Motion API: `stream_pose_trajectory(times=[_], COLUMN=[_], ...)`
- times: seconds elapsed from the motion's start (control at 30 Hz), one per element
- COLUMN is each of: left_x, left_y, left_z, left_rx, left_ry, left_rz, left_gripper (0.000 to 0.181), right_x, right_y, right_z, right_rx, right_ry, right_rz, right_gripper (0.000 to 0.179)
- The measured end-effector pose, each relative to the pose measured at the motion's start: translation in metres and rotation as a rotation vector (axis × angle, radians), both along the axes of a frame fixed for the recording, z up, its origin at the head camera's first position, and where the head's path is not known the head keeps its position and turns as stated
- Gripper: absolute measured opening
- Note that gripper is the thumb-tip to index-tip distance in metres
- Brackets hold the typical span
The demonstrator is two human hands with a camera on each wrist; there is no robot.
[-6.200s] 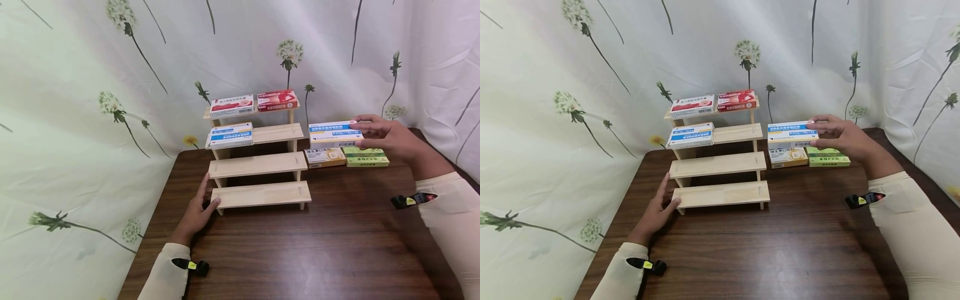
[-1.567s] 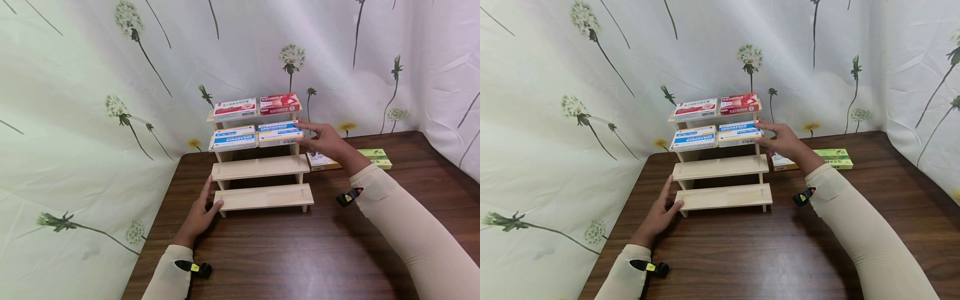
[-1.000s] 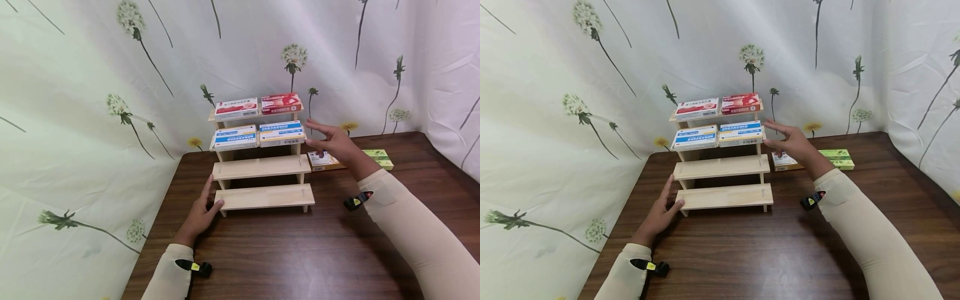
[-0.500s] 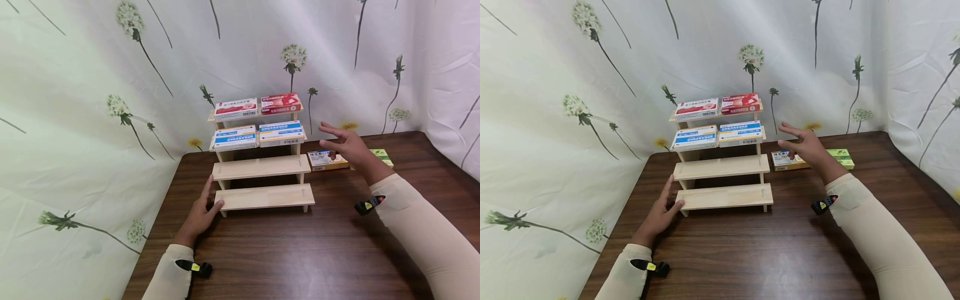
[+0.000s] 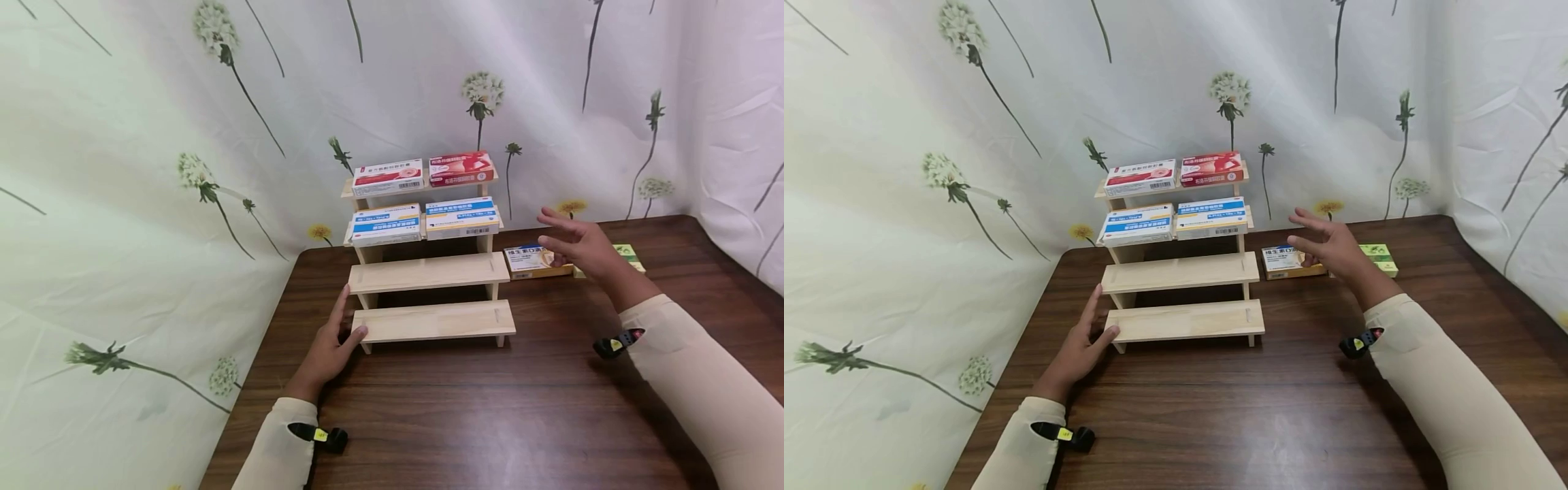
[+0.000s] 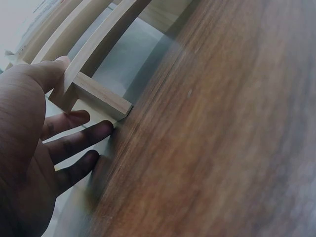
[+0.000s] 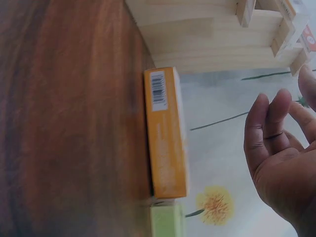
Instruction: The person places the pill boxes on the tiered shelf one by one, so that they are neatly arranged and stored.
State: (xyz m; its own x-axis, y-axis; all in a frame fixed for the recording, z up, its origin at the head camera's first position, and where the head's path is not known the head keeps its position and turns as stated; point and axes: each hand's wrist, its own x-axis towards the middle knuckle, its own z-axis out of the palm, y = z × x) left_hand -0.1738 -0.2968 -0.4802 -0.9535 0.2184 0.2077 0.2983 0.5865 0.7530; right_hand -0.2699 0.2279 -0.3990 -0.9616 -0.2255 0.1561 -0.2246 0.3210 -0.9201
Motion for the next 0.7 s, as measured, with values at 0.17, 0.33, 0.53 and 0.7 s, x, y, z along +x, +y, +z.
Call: stream_pose_trajectory(times=[0.17,0.33,0.53,0.7], left_x=[0.001,0.001,0.000,0.000], left_y=[0.000,-0.001,-0.001,0.000], left_z=[0.001,-0.001,-0.001,0.000], left_rx=[0.007,0.002,0.002,0.004], left_ry=[-0.005,-0.006,-0.003,-0.002], left_rz=[-0.002,0.004,-0.001,-0.004], left_gripper=[0.090,0.090,0.090,0.090], right_x=[0.001,0.004,0.008,0.012], right_y=[0.008,0.016,0.025,0.032], right_z=[-0.009,-0.015,-0.020,-0.024], right_rx=[0.052,0.123,0.131,0.147], right_ry=[-0.003,0.009,-0.033,-0.058], right_rz=[-0.033,-0.061,-0.087,-0.105], right_gripper=[0.060,0.060,0.065,0.070])
